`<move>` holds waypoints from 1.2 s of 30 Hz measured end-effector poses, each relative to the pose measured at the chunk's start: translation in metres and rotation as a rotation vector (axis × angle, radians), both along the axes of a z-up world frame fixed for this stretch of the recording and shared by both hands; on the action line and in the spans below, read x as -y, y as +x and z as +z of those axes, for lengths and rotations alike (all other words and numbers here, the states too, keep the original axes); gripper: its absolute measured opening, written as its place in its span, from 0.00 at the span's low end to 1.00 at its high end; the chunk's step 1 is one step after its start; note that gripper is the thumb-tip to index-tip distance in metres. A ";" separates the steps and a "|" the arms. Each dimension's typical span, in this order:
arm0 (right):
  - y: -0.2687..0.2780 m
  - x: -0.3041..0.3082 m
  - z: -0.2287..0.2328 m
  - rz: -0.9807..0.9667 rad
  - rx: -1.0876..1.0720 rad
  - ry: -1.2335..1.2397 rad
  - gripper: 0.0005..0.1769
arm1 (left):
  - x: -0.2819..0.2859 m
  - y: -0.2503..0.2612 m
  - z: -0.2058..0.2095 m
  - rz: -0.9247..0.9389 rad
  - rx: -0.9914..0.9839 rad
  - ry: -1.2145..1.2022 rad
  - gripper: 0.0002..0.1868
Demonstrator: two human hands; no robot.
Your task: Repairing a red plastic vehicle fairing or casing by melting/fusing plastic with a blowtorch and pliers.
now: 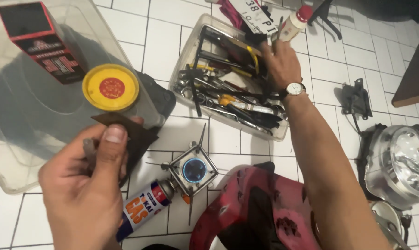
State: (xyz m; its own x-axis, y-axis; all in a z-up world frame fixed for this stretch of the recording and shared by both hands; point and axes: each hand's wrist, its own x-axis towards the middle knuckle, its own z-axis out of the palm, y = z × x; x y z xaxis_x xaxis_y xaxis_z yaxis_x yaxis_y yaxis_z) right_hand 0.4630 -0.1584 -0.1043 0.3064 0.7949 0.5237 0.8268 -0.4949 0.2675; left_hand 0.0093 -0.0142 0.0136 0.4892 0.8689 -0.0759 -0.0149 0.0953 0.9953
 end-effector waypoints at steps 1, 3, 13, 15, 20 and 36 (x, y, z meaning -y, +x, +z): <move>0.007 0.008 -0.012 -0.002 -0.003 -0.007 0.29 | 0.001 0.000 0.000 -0.002 -0.003 -0.007 0.13; 0.025 0.018 -0.031 0.050 -0.068 -0.191 0.16 | 0.001 0.000 0.000 0.019 0.012 0.019 0.13; 0.010 -0.002 -0.039 -0.077 -0.222 -0.167 0.12 | 0.005 0.000 -0.006 -0.006 0.021 -0.018 0.13; 0.002 0.008 -0.028 -0.028 -0.386 -0.176 0.13 | 0.004 0.000 -0.005 -0.014 0.019 -0.063 0.12; -0.005 0.003 -0.021 -0.121 -0.590 -0.159 0.16 | 0.005 -0.035 0.006 -0.028 -0.087 0.104 0.12; -0.048 -0.040 0.077 0.092 -1.559 0.599 0.15 | 0.012 -0.010 0.003 -0.093 0.144 -0.096 0.10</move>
